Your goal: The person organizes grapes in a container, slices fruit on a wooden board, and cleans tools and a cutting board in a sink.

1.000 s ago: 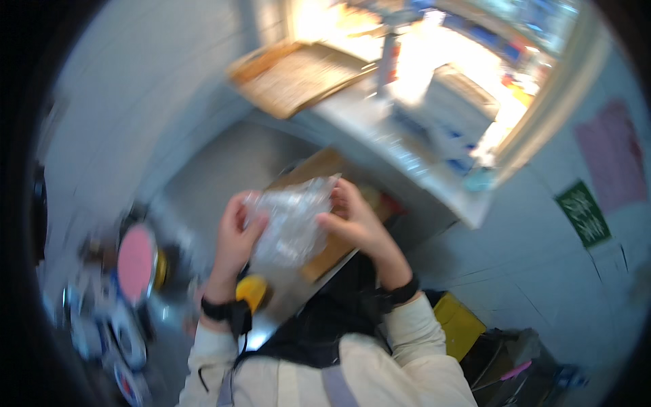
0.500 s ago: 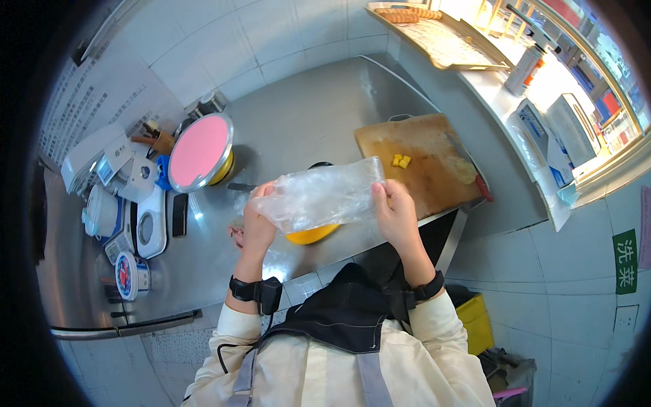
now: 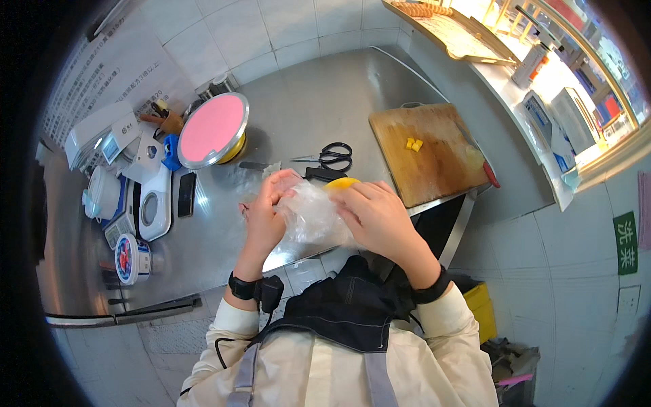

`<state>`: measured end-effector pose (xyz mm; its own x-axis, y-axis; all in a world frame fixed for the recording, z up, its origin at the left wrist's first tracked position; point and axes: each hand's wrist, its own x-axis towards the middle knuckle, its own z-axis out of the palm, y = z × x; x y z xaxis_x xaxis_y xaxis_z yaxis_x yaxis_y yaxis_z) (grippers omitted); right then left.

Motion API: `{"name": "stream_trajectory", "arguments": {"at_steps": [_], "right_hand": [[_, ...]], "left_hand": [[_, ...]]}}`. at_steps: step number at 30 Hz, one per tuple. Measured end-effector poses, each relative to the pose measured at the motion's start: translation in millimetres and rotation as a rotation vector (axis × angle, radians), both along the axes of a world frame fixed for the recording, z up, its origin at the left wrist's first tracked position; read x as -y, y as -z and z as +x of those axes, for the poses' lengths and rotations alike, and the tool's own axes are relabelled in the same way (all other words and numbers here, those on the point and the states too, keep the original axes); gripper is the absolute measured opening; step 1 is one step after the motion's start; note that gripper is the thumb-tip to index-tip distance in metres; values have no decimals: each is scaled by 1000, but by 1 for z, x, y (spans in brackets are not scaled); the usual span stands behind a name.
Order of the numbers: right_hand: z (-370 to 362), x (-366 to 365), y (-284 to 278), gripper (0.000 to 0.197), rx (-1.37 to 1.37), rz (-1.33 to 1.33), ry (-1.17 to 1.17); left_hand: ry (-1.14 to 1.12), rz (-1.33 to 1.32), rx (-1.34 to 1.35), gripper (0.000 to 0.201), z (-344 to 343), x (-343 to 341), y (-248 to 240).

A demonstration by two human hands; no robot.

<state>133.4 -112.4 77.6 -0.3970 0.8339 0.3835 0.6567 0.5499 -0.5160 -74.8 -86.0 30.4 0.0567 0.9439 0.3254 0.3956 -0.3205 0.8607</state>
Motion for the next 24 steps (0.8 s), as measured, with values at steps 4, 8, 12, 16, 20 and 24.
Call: {"name": "stream_trajectory", "arguments": {"at_steps": [4,8,12,16,20,24], "right_hand": [[-10,12,29,12,-155,-77,104],[-12,23,61,8,-580,-579,243],[-23,30,73,6,-847,-754,173],[-44,33,79,12,-1034,-919,-16],[-69,37,87,8,-1113,-1074,-93],[-64,36,106,11,-1253,-1094,-166]], "left_hand": [[184,-322,-16,15,-23,2,32],[-18,-126,-106,17,-39,6,31],[311,-379,665,23,-74,27,36],[354,-24,-252,37,-43,65,10],[68,255,-508,41,-29,74,13],[113,-199,-354,29,-25,74,16]]}}
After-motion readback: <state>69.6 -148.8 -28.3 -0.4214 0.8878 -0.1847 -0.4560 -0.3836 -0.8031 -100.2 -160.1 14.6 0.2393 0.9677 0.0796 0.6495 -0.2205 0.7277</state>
